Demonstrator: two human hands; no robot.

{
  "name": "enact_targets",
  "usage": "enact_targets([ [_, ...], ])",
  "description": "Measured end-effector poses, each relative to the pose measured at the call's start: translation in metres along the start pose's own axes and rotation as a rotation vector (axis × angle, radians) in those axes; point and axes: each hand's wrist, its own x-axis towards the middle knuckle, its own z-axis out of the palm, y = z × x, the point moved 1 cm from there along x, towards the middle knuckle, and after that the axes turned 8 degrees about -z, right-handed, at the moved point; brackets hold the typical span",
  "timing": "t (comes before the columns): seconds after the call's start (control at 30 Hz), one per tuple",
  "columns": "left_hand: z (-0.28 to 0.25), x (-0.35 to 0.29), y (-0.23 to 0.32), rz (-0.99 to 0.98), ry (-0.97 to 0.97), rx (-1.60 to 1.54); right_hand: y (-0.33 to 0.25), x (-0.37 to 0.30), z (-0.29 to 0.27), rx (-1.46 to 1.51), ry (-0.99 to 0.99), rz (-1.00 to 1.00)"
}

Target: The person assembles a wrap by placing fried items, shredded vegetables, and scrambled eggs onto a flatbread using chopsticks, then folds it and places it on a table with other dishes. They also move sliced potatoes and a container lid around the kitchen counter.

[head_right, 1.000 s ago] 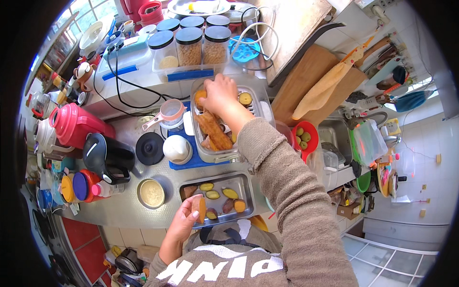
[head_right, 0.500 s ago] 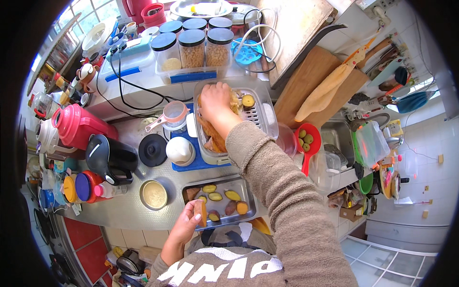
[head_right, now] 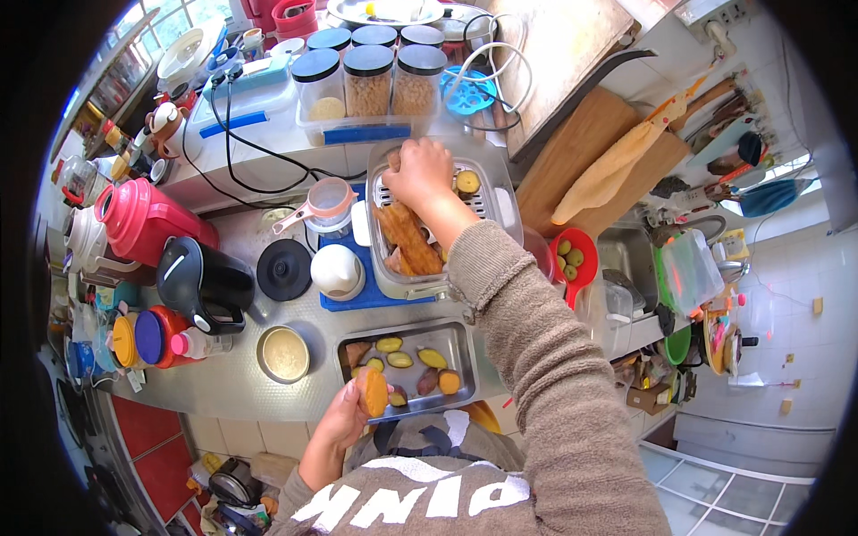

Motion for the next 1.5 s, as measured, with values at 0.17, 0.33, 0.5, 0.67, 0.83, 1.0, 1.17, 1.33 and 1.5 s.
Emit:
enact_targets([
  [0.17, 0.006, 0.002, 0.004, 0.027, 0.01, -0.082, 0.008, -0.002, -0.003, 0.454, 0.072, 0.286],
  [0.33, 0.021, 0.007, 0.033, 0.157, -0.066, -0.134, 0.012, -0.032, -0.048, 1.367, 0.01, 0.41],
  [0.5, 0.066, 0.029, 0.07, 0.245, -0.122, -0.171, -0.011, -0.137, -0.115, 1.412, 0.028, 0.27],
  [0.67, 0.111, 0.058, 0.058, 0.236, -0.304, -0.182, -0.05, -0.239, -0.152, 0.611, -0.017, -0.184],
  [0.83, 0.154, 0.059, 0.008, 0.032, -0.367, -0.158, -0.008, -0.313, -0.194, 0.918, 0.07, 0.079],
  [1.0, 0.208, 0.07, -0.053, -0.162, -0.435, 0.039, 0.01, -0.413, -0.284, 1.733, 0.009, 0.025],
  [1.17, 0.264, 0.082, -0.141, -0.323, -0.4, 0.28, 0.032, -0.528, -0.348, 1.933, 0.201, -0.293],
  [1.33, 0.339, 0.078, -0.254, -0.474, -0.498, 0.481, 0.114, -0.699, -0.334, 1.142, 0.552, 0.497],
  [1.5, 0.453, 0.079, -0.389, -0.499, -0.84, 0.833, 0.143, -0.82, -0.254, 1.348, 0.996, 1.042],
])
